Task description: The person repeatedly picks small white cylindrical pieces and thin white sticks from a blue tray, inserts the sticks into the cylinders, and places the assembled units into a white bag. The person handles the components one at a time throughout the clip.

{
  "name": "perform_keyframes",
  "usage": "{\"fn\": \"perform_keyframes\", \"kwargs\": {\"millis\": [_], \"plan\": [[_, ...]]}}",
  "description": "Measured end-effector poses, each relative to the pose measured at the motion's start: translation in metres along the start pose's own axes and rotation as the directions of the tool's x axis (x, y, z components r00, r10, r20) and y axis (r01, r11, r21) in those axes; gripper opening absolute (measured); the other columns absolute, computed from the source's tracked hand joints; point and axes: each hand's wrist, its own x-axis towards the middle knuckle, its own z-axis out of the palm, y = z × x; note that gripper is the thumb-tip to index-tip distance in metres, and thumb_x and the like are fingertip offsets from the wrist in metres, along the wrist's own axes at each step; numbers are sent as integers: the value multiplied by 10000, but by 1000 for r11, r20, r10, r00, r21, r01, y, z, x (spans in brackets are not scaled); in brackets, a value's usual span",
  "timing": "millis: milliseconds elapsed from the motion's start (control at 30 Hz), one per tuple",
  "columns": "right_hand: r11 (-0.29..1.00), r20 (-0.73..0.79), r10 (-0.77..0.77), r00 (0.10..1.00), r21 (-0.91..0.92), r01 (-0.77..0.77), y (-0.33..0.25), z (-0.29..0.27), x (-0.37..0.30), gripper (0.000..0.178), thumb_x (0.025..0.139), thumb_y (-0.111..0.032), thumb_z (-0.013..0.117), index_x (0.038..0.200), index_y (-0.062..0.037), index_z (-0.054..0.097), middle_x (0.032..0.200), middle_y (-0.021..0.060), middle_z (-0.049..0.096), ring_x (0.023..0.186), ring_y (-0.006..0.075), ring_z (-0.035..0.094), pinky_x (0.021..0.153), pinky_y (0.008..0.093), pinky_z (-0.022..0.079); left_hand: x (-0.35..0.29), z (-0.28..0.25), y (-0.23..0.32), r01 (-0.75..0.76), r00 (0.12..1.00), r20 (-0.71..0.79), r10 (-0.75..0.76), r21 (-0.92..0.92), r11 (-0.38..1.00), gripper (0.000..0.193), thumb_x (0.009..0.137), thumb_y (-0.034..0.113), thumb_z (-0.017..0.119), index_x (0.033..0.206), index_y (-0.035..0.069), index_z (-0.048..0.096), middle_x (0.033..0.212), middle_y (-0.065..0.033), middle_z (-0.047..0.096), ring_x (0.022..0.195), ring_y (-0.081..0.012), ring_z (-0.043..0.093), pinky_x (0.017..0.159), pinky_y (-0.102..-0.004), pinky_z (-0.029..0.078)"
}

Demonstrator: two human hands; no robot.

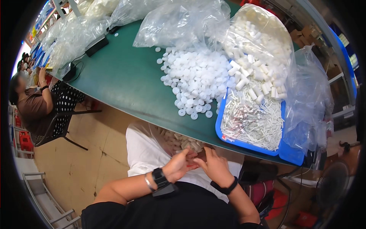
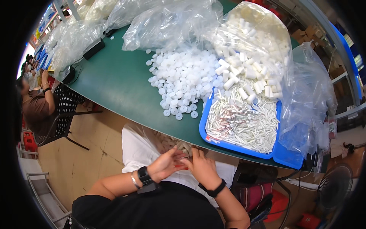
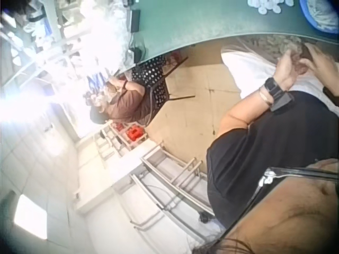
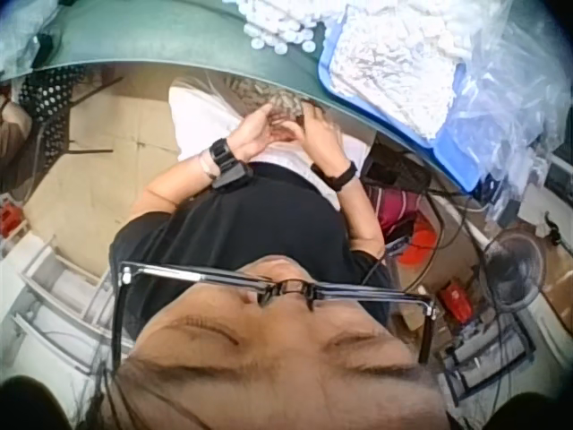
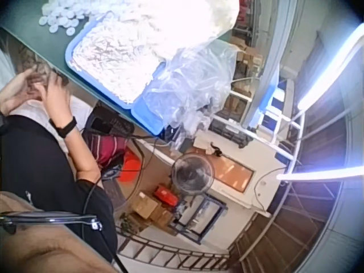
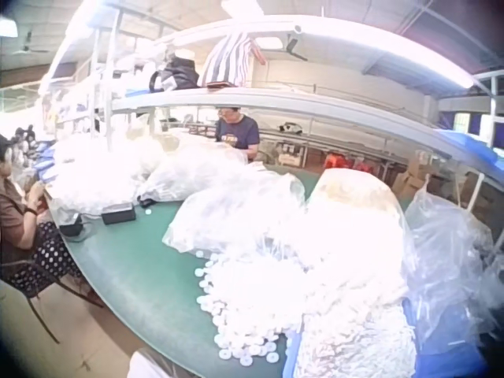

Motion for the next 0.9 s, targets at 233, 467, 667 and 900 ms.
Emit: {"fn": "perform_keyframes", "kwargs": {"millis": [233,467,667,900], "plan": [[997,-423,-37,905,-71,8,23,-118,16,140,887,-128,639,998,-44,627,849,147,627,711,346,620,607,414,480,-73,33,81,-464,864,355,357,286,838,221,1008,218,516,1130,45,581,1007,-57,644,868,-119,622,753,-260,522],[967,-382,-88,920,-253,-12,58,-114,50,145,822,-75,656,953,-22,622,888,155,576,775,376,593,672,435,470,-23,50,110,-444,157,751,642,634,-633,315,790,97,688,1083,31,595,1071,-108,576,972,-318,522,860,-397,450],[997,-437,7,899,-66,-40,56,-111,48,69,874,-63,607,926,-17,605,850,177,622,734,371,612,640,423,466,-5,40,106,-327,94,784,614,607,-725,280,726,44,615,1004,30,582,980,-89,546,923,-257,510,786,-326,484],[988,-527,146,837,112,-102,62,-122,32,210,957,-77,560,1155,-14,589,820,120,639,622,176,561,576,313,441,-6,39,110,-288,79,837,542,540,-791,191,692,59,606,866,51,528,897,-81,515,863,-242,507,745,-330,478]]}}
